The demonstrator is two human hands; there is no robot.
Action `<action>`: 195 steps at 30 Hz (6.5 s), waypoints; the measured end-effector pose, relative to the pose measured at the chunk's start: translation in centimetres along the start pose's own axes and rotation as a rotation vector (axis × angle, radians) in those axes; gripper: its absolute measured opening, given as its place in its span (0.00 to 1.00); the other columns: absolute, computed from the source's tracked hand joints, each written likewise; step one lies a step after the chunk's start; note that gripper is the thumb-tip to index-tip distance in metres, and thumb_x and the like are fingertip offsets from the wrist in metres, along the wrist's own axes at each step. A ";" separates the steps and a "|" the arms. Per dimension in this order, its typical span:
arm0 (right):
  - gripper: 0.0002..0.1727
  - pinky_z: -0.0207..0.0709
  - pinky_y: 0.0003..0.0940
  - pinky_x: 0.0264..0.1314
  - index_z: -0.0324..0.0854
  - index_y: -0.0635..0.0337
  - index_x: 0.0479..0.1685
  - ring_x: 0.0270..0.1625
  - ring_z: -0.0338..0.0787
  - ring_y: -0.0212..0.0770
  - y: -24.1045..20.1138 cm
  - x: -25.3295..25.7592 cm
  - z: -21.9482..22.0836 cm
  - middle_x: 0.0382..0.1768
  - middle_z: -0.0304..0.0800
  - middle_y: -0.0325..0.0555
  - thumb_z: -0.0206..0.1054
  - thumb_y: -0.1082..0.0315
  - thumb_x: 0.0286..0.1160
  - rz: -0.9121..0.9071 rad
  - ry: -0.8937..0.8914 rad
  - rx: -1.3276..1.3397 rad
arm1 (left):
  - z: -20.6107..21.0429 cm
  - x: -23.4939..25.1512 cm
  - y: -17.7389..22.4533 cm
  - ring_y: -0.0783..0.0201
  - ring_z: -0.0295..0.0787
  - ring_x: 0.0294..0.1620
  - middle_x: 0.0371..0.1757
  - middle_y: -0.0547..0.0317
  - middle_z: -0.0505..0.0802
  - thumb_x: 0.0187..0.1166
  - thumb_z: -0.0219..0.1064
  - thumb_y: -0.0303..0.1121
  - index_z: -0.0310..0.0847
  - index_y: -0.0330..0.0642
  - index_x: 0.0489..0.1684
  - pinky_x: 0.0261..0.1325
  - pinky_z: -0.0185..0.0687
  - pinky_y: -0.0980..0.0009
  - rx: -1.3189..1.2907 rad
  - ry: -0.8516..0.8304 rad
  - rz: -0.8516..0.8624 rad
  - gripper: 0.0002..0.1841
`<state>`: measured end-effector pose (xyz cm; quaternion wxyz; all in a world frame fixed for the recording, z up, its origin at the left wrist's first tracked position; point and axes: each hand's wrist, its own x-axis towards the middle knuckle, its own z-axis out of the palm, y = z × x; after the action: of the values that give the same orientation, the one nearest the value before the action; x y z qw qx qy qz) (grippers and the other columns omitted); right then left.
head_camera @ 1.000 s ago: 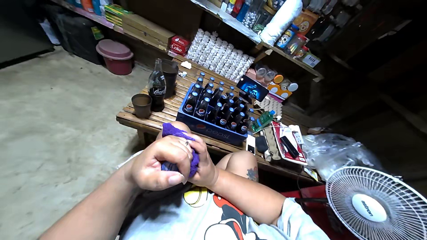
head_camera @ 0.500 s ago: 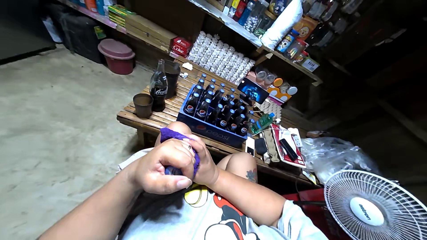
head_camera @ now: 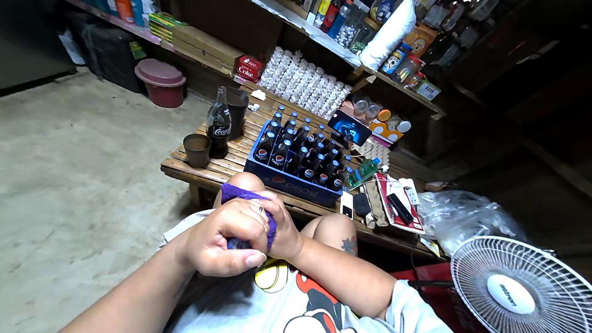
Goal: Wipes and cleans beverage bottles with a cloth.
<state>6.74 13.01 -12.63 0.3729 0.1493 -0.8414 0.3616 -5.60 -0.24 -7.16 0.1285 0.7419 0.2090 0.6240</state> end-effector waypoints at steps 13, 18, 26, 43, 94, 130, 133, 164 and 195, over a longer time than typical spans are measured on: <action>0.41 0.71 0.37 0.80 0.71 0.75 0.71 0.72 0.82 0.48 0.6 -0.3 0.0 0.64 0.82 0.70 0.83 0.65 0.56 0.165 0.031 0.013 | 2.9 0.0 -0.8 0.78 0.88 0.46 0.37 0.71 0.91 0.92 0.51 0.48 0.83 0.50 0.38 0.57 0.81 0.76 0.300 0.499 -0.058 0.19; 0.42 0.72 0.38 0.80 0.71 0.80 0.71 0.72 0.82 0.51 0.7 -0.2 0.1 0.65 0.82 0.71 0.83 0.66 0.54 0.231 0.019 0.008 | 2.8 0.2 -1.5 0.77 0.87 0.41 0.32 0.69 0.89 0.92 0.52 0.43 0.82 0.49 0.37 0.53 0.81 0.76 0.354 0.528 -0.042 0.16; 0.47 0.68 0.45 0.83 0.68 0.78 0.77 0.78 0.77 0.57 1.1 -0.1 -0.3 0.73 0.76 0.72 0.84 0.64 0.54 0.522 -0.104 0.002 | 2.5 0.4 -2.2 0.77 0.85 0.38 0.30 0.71 0.86 0.91 0.54 0.45 0.81 0.52 0.37 0.49 0.81 0.77 0.407 0.555 -0.019 0.14; 0.48 0.67 0.44 0.84 0.67 0.76 0.79 0.80 0.75 0.57 1.1 -0.1 -0.4 0.75 0.73 0.73 0.83 0.62 0.56 0.592 -0.114 0.007 | 2.5 0.6 -2.7 0.76 0.84 0.35 0.29 0.69 0.86 0.90 0.55 0.45 0.80 0.51 0.37 0.44 0.80 0.77 0.456 0.541 -0.008 0.14; 0.47 0.66 0.46 0.85 0.70 0.75 0.77 0.80 0.74 0.57 1.5 0.0 -0.6 0.75 0.75 0.70 0.83 0.62 0.53 0.597 -0.144 0.081 | 2.9 0.0 -2.3 0.73 0.86 0.37 0.30 0.63 0.86 0.91 0.51 0.43 0.77 0.47 0.38 0.52 0.79 0.73 0.504 0.469 0.034 0.15; 0.31 0.73 0.40 0.79 0.72 0.60 0.69 0.72 0.80 0.48 -2.1 0.7 -1.0 0.63 0.80 0.61 0.77 0.62 0.66 -0.007 0.101 -0.113 | 4.0 1.9 1.5 0.75 0.86 0.45 0.39 0.68 0.91 0.91 0.52 0.46 0.86 0.48 0.47 0.56 0.80 0.75 0.168 0.397 -0.010 0.18; 0.30 0.72 0.40 0.80 0.71 0.56 0.70 0.73 0.79 0.47 -1.9 0.7 -0.9 0.64 0.79 0.59 0.75 0.57 0.71 -0.036 0.114 -0.116 | 2.7 2.4 1.4 0.72 0.84 0.38 0.29 0.63 0.87 0.89 0.53 0.45 0.84 0.43 0.34 0.48 0.78 0.73 0.180 0.206 0.047 0.20; 0.49 0.69 0.51 0.83 0.68 0.67 0.82 0.82 0.72 0.61 1.4 0.4 -1.0 0.79 0.70 0.69 0.85 0.62 0.54 0.647 -0.217 -0.148 | 2.6 0.8 -0.8 0.82 0.85 0.34 0.35 0.77 0.91 0.92 0.54 0.44 0.87 0.56 0.47 0.39 0.81 0.83 0.404 0.639 0.007 0.14; 0.42 0.76 0.53 0.76 0.74 0.67 0.76 0.73 0.82 0.59 -0.5 1.0 -1.6 0.70 0.80 0.70 0.83 0.62 0.55 0.183 -0.134 -0.087 | 3.2 -0.1 -0.8 0.75 0.85 0.37 0.33 0.67 0.88 0.91 0.54 0.42 0.84 0.48 0.40 0.46 0.80 0.77 0.472 0.532 0.062 0.15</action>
<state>7.12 13.82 -10.91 0.2875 0.0793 -0.8894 0.3465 -2.63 0.61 -8.16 -0.1244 0.5689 0.3509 0.7333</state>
